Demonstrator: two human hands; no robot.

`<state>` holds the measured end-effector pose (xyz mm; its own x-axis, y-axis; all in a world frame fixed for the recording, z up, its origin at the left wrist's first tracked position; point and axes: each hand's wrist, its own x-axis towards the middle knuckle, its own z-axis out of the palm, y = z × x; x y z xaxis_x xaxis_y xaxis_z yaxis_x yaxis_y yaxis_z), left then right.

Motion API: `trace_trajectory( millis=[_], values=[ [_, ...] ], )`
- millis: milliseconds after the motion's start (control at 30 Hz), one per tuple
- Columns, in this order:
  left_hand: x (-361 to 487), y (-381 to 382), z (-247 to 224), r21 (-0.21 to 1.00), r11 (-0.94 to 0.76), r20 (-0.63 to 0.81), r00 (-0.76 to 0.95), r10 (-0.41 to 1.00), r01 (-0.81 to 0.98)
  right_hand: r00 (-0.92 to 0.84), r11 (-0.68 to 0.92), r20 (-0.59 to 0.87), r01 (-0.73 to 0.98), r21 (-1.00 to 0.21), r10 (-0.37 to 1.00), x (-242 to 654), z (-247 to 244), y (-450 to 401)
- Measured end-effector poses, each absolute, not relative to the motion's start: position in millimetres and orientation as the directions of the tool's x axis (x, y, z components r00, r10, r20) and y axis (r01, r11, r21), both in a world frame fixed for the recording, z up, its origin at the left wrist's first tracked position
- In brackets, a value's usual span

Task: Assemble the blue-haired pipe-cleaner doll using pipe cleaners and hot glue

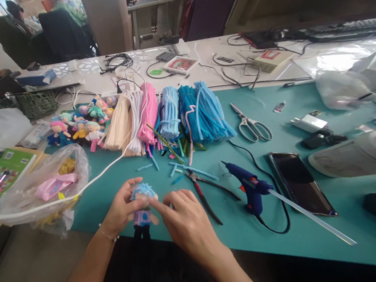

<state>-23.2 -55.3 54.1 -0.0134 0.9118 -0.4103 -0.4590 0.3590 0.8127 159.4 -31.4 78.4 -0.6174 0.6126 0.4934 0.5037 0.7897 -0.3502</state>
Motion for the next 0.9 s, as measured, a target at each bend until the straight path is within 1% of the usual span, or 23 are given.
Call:
trace_trajectory(
  millis=[100, 267, 500, 567, 633, 767, 833, 900],
  values=[
    [-24.1, -55.9, 55.9, 0.818, 0.366, -0.407, 0.005, 0.914, -0.445, -0.631, 0.802, 0.497, 0.496, -0.332, 0.596, 159.8, 77.4, -29.9],
    [-25.4, -56.9, 57.5, 0.817, 0.370, -0.403, 0.022, 0.915, -0.442, -0.627, 0.804, 0.504, 0.491, -0.336, 0.594, 160.4, 75.8, -29.8],
    [-27.8, -58.0, 50.0, 0.806, 0.354, -0.368, 0.067, 0.927, -0.475, -0.607, 0.799, 0.520, 0.443, -0.406, 0.601, 160.7, 77.3, -27.4],
    [-27.7, -57.2, 49.8, 0.798, 0.357, -0.369, 0.076, 0.926, -0.486, -0.596, 0.797, 0.532, 0.406, -0.446, 0.602, 161.9, 77.2, -26.8],
    [-27.2, -56.2, 50.1, 0.790, 0.363, -0.382, 0.066, 0.922, -0.494, -0.559, 0.776, 0.547, 0.356, -0.520, 0.623, 164.9, 77.1, -26.7],
    [-27.0, -53.8, 47.9, 0.768, 0.364, -0.403, 0.044, 0.914, -0.527, -0.386, 0.666, 0.551, 0.312, -0.677, 0.740, 174.3, 77.1, -27.1],
    [-27.5, -51.9, 45.4, 0.752, 0.340, -0.391, 0.034, 0.920, -0.564, -0.320, 0.629, 0.543, 0.324, -0.707, 0.776, 178.0, 76.1, -27.1],
    [-28.4, -49.6, 43.6, 0.744, 0.308, -0.378, 0.007, 0.926, -0.593, -0.298, 0.613, 0.536, 0.349, -0.709, 0.790, 179.8, 73.3, -27.0]
  ],
)
